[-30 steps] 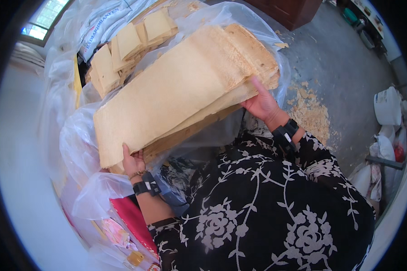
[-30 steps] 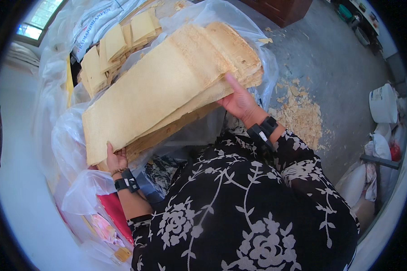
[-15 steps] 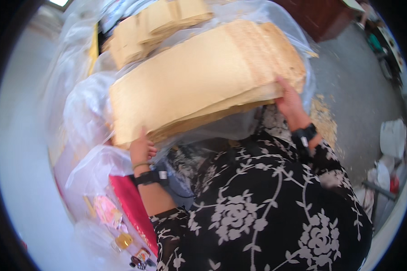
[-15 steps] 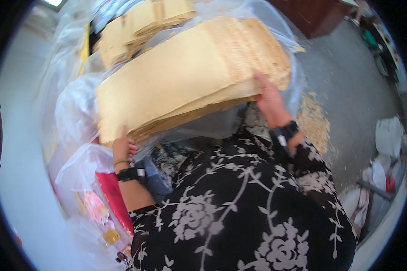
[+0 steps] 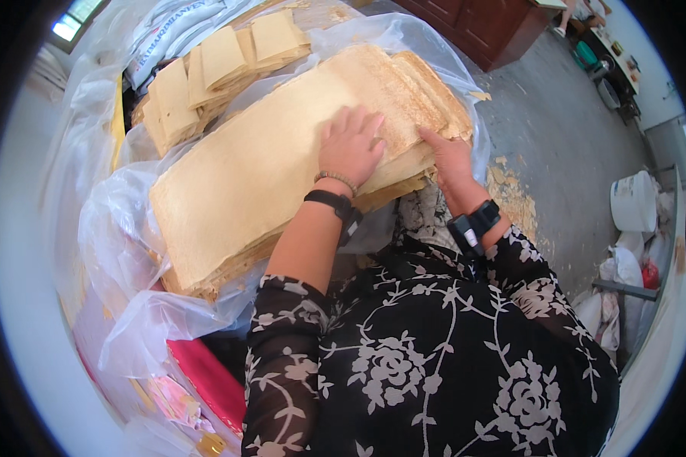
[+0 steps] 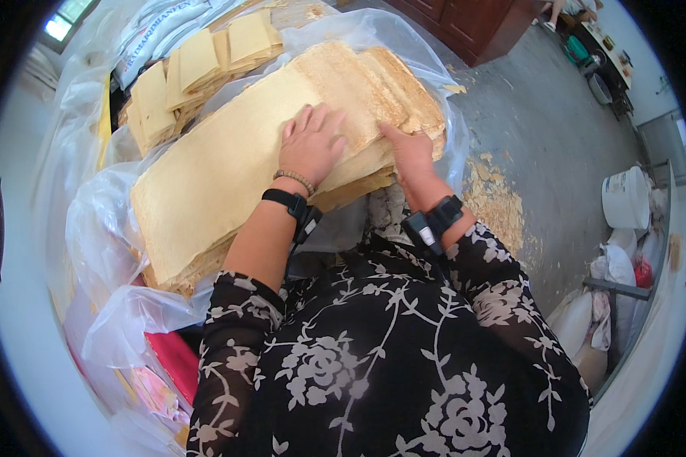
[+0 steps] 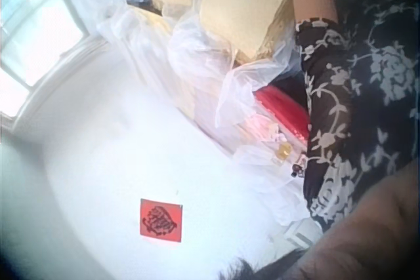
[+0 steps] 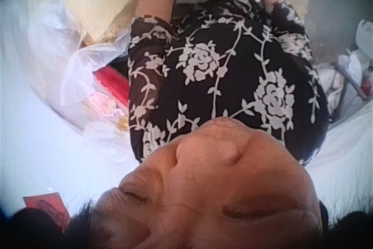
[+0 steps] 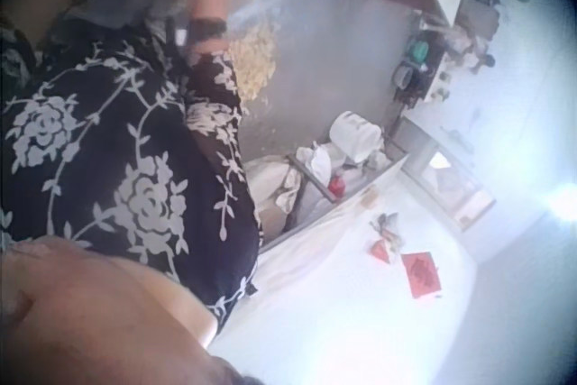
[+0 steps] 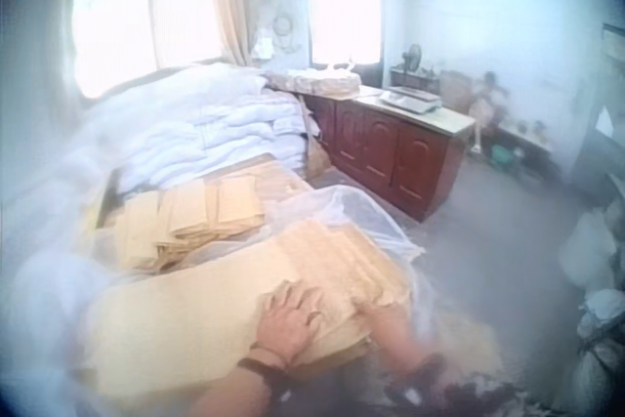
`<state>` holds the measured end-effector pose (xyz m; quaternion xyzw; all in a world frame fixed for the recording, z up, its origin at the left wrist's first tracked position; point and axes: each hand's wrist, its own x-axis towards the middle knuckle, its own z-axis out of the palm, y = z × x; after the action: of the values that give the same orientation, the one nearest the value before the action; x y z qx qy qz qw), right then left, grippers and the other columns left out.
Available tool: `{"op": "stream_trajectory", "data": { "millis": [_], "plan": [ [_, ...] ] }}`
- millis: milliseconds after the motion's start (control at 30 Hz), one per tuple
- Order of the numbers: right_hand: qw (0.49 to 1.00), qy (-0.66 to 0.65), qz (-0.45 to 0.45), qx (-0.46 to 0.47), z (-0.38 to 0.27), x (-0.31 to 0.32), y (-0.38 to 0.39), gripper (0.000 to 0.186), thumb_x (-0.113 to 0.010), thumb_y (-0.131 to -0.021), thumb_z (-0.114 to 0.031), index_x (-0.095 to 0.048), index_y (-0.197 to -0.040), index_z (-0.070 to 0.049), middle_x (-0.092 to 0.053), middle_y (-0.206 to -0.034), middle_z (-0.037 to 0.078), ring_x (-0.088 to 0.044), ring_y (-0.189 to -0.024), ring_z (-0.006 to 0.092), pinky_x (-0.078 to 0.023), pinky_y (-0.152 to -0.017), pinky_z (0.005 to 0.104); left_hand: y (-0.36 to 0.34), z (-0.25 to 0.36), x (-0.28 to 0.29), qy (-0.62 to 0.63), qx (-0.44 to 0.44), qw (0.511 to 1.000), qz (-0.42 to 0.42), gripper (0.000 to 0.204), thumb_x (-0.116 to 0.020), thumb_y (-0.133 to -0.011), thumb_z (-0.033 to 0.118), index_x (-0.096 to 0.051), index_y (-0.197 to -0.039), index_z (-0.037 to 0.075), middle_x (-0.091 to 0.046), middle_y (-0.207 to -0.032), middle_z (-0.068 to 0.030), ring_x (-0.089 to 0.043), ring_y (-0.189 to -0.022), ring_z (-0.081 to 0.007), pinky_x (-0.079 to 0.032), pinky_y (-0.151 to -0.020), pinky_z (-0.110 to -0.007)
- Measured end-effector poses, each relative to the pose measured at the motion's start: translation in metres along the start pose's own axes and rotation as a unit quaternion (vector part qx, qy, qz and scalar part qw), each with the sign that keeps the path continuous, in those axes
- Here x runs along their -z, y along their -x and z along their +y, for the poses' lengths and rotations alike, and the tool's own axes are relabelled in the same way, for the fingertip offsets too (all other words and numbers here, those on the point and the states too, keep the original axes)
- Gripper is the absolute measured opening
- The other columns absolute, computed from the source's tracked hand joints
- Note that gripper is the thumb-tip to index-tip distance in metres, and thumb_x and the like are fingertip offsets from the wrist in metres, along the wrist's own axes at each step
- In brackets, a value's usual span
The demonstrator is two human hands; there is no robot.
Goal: The person repeatedly folds thin, rectangular, beige sheets by hand. Each sheet is folded in half and then folded again into a smaller rectangle before being placed on a growing stack. The person handles the sheets one at a time from a larger pile.
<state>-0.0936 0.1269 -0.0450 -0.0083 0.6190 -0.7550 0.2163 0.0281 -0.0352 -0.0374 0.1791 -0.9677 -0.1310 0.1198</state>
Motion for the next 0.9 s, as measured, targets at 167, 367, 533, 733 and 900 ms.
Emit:
{"op": "stream_trajectory", "data": {
  "millis": [167, 367, 533, 733, 900],
  "plan": [
    [0.990, 0.099, -0.040, 0.094, -0.001, -0.005, 0.003, 0.035, -0.079, -0.091, -0.011, -0.069, -0.120, 0.005, -0.074, -0.107, 0.009, -0.070, -0.095, 0.0164, -0.056, -0.078, 0.0316, 0.001, -0.004, -0.013, -0.032, -0.016, 0.999, 0.029, 0.053, -0.061, -0.097, 0.040, -0.059, -0.148, 0.028, -0.047, -0.160, -0.0077, -0.038, -0.152, -0.0333, -0.023, -0.123, -0.053],
    [0.965, -0.122, -0.177, -0.148, -0.012, 0.034, -0.005, 0.048, -0.078, -0.093, -0.011, -0.059, -0.133, 0.005, -0.071, -0.125, 0.012, -0.071, -0.108, 0.0220, -0.059, -0.089, 0.0342, 0.008, -0.003, -0.003, 0.003, -0.052, 0.998, 0.018, 0.072, -0.071, -0.090, 0.057, -0.057, -0.149, 0.018, -0.048, -0.160, -0.0129, -0.036, -0.152, -0.0349, -0.022, -0.124, -0.053],
    [0.966, -0.079, -0.227, -0.099, -0.005, 0.038, 0.000, 0.055, -0.078, -0.092, -0.009, -0.054, -0.140, 0.002, -0.069, -0.129, 0.012, -0.071, -0.110, 0.0223, -0.059, -0.094, 0.0352, 0.009, 0.002, 0.000, -0.001, -0.064, 0.998, 0.018, 0.083, -0.076, -0.085, 0.061, -0.054, -0.150, 0.015, -0.050, -0.158, -0.0143, -0.038, -0.151, -0.0356, -0.025, -0.123, -0.053],
    [0.966, 0.003, -0.258, 0.008, -0.011, 0.012, 0.006, 0.058, -0.079, -0.091, -0.015, -0.055, -0.142, -0.001, -0.068, -0.130, 0.011, -0.068, -0.112, 0.0201, -0.056, -0.095, 0.0367, 0.000, 0.006, 0.008, 0.006, -0.037, 0.999, -0.018, 0.076, -0.079, -0.083, 0.056, -0.058, -0.145, 0.019, -0.053, -0.153, -0.0137, -0.044, -0.146, -0.0371, -0.028, -0.120, -0.055],
    [0.937, -0.201, -0.239, -0.154, -0.022, 0.033, -0.027, 0.063, -0.067, -0.099, -0.038, -0.051, -0.148, -0.001, -0.067, -0.134, 0.012, -0.066, -0.119, 0.0242, -0.054, -0.099, 0.0386, 0.005, 0.017, 0.005, -0.038, -0.052, 0.998, 0.015, 0.063, -0.071, -0.092, 0.054, -0.061, -0.146, 0.023, -0.054, -0.153, -0.0154, -0.048, -0.144, -0.0359, -0.034, -0.117, -0.051]
  ]
}}
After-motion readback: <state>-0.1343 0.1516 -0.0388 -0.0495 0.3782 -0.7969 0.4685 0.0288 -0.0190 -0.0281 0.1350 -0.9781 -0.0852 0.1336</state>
